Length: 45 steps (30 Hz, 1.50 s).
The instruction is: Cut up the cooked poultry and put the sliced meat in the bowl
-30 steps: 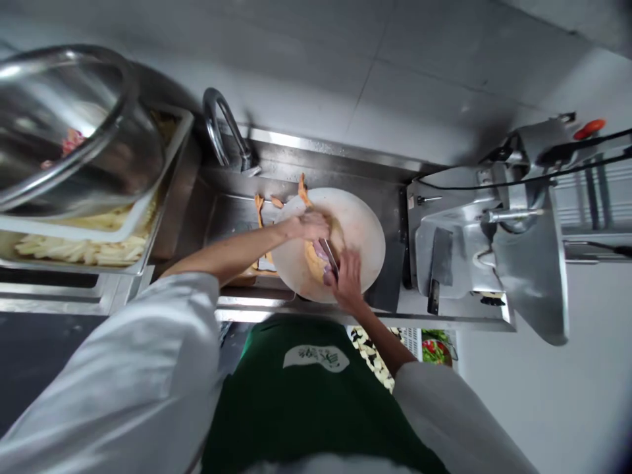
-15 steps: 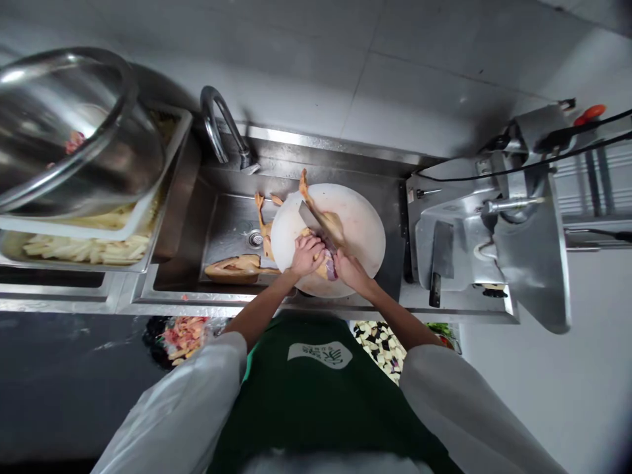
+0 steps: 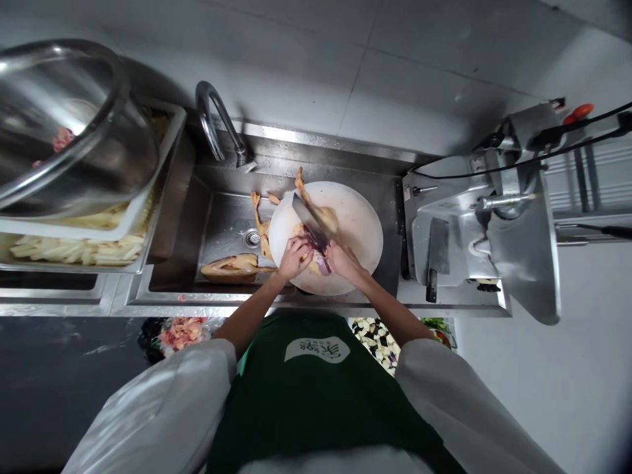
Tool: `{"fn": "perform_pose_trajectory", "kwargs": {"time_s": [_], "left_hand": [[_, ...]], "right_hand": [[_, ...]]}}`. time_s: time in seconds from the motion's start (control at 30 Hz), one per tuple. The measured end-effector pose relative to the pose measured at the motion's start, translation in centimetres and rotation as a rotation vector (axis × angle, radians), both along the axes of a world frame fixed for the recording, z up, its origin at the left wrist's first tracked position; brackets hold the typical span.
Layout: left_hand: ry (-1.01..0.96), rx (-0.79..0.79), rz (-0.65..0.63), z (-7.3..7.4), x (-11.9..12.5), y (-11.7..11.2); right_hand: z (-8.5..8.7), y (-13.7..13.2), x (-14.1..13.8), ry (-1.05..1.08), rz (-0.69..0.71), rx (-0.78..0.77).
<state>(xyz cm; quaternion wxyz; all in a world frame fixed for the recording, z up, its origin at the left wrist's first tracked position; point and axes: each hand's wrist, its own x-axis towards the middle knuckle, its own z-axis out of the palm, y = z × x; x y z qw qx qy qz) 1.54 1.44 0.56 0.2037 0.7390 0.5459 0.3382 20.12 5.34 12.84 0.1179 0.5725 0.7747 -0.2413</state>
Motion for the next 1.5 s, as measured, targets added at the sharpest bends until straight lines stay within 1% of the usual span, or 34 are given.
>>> {"fn": "perform_pose_trajectory", "kwargs": {"time_s": [0.1,0.2,0.27,0.33,0.4,0.47,0.57,0.63,0.7,0.77,0.83,0.9,1.0,1.07,1.13,1.23,1.37,1.43,1.5], "left_hand": [[-0.013,-0.011,0.017,-0.2,-0.1,0.0],[-0.041,-0.022,0.039,0.0,-0.2,-0.3],[-0.067,-0.028,0.049,0.1,-0.3,-0.6],[-0.089,-0.031,0.056,0.2,-0.3,-0.9],[-0.098,-0.022,0.058,0.3,-0.2,-1.0],[-0.094,-0.012,0.031,0.3,-0.1,-0.8],[-0.087,-0.011,-0.024,0.4,0.2,-0.4],[-0.085,-0.015,-0.024,0.5,0.4,-0.2],[-0.082,-0.016,-0.005,0.5,0.4,-0.5],[-0.076,-0.023,0.012,0.3,0.4,-1.0],[-0.071,-0.022,0.031,0.2,0.2,-1.6],[-0.064,-0.001,0.068,0.1,0.2,-2.0],[-0.053,0.041,0.085,0.2,0.3,-2.1],[-0.059,0.047,0.046,0.4,0.4,-1.9],[-0.069,0.044,0.015,0.6,0.5,-1.6],[-0.068,0.052,0.021,0.7,0.6,-1.1],[-0.042,0.068,0.023,0.5,0.6,-1.1],[-0.041,0.064,0.032,0.4,0.6,-1.3],[-0.054,0.053,0.045,0.3,0.6,-1.6]], "right_hand": [[0.5,-1.3,-1.0,-0.062,-0.010,-0.017],[1.5,-1.6,-1.3,-0.068,-0.007,-0.018],[2.3,-1.5,-1.3,-0.056,-0.020,0.026],[2.6,-1.5,-1.6,-0.034,-0.054,0.101],[2.1,-1.6,-2.1,-0.018,-0.085,0.153],[0.8,-1.8,-2.6,-0.048,-0.082,0.112],[-1.2,-1.4,-2.8,-0.092,-0.033,-0.002],[-1.7,-0.6,-2.3,-0.072,-0.015,0.007],[-1.3,0.3,-1.7,-0.037,0.002,0.035],[-0.3,1.1,-1.1,-0.013,0.018,0.050],[0.7,1.2,-0.8,-0.013,0.015,0.062],[1.1,0.6,-0.8,-0.024,0.002,0.081],[0.7,-0.8,-1.0,-0.057,0.000,0.073],[0.0,-1.4,-1.0,-0.096,0.006,0.057],[-0.5,-1.3,-1.1,-0.117,0.018,0.049],[-0.8,0.1,-1.5,-0.083,0.064,0.061],[-0.1,2.9,-2.4,-0.040,0.116,0.060],[0.4,3.5,-2.5,-0.046,0.090,0.083],[0.5,3.3,-2.1,-0.049,0.036,0.144]]}}
